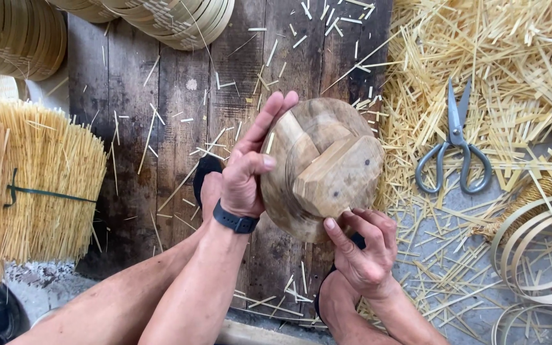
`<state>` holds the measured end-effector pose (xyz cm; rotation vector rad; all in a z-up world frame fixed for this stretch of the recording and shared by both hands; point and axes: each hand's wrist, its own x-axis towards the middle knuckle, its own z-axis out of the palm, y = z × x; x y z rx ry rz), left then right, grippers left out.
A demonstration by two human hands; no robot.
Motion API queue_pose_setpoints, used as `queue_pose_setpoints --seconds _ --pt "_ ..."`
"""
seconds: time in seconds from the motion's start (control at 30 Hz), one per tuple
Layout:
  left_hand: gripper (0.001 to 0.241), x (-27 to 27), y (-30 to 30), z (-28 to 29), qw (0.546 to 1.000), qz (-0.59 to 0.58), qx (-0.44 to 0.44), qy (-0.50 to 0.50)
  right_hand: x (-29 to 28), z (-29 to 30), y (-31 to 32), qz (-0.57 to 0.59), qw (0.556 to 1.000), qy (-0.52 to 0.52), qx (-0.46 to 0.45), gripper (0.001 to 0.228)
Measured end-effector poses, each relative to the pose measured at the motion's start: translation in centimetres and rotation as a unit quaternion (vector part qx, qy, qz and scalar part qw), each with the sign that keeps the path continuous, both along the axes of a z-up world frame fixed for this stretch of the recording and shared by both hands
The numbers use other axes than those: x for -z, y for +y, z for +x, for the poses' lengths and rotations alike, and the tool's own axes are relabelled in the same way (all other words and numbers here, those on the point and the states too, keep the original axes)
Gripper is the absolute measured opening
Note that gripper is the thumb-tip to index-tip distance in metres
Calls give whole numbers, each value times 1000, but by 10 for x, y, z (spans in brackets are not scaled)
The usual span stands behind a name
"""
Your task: The person sits on a low seat and assembles woven bamboo steamer lids. They trim excess bamboo strips from a round woven mat with scissors, fit a bent bamboo rim ring around the mat, press the assembly into a round wooden form, and set finished lids onto a stack.
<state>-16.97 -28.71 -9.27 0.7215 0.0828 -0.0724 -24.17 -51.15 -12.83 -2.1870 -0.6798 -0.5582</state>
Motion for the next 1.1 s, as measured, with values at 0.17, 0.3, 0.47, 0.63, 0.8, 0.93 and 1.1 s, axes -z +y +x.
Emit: queue_pose_setpoints --seconds 0.17,0.3,0.47,0.63,0.8,0.93,1.1 --pt "91 -13 5 -8 999 42 10 11 1 -4 -1 8 1000 -5 -11 51" --pt "91 -21 8 -15 999 43 3 9 2 -7 -1 5 1000 -12 -14 52" --pt "95 -24 11 -19 999 36 2 1 0 -5 -3 -2 999 -36 -21 55" --pt "92 -15 17 -22 1000 22 -4 1 -2 -4 -4 -10 999 -37 -31 56" --pt "91 -8 20 -25 999 14 -24 25 -10 0 -5 -9 998 -36 -42 57" --pt "68 2 29 -24 998 54 -22 33 -3 5 -2 43 998 -7 -39 51" --pt "51 13 25 1 907 396 29 141 17 24 -1 189 935 287 85 38"
